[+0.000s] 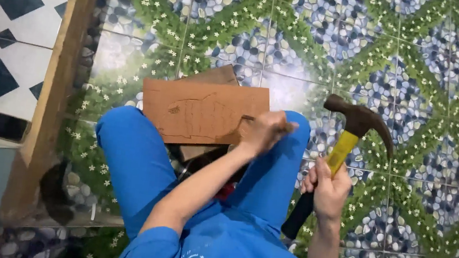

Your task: The person carves a fish shape into a wooden board using a hammer and a chisel.

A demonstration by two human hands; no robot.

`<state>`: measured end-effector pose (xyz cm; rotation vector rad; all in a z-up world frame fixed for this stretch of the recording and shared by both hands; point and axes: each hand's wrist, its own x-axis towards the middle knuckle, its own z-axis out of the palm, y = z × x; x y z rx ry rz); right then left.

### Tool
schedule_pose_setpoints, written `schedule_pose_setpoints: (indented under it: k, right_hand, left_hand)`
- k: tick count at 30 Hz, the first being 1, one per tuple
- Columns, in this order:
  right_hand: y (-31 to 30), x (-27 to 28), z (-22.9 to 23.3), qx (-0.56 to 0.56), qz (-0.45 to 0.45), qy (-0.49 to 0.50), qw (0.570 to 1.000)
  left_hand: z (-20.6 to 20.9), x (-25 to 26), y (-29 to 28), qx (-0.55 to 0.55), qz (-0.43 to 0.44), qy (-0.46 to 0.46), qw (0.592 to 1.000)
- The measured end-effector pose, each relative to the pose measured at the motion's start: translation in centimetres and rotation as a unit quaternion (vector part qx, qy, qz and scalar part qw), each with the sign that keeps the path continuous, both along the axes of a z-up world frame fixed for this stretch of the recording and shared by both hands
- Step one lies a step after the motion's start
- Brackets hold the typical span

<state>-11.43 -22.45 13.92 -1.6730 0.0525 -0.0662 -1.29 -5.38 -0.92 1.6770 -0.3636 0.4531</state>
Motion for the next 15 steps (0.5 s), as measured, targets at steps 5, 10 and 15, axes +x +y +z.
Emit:
schedule_pose_setpoints:
  k: [5,10,15]
  right_hand:
    - [-2.3,-1.5,-5.5,0.121,-0.022,0.071,0.990]
    - [-5.1,-3.6,-10.3,0.154,-0.045,0.141,0.977]
    - [-4.8,-3.4,-11.3,0.172,-0.055,0.173,0.968]
  left_hand:
    - [-4.8,-2.9,-4.1,0.241,0.154,-0.154,0.946]
    - [-4.6,-2.5,-3.3,0.228,0.179,-0.177,0.941]
    - [1.0,1.1,7.1,0.209,0.196,-0.070,0.956]
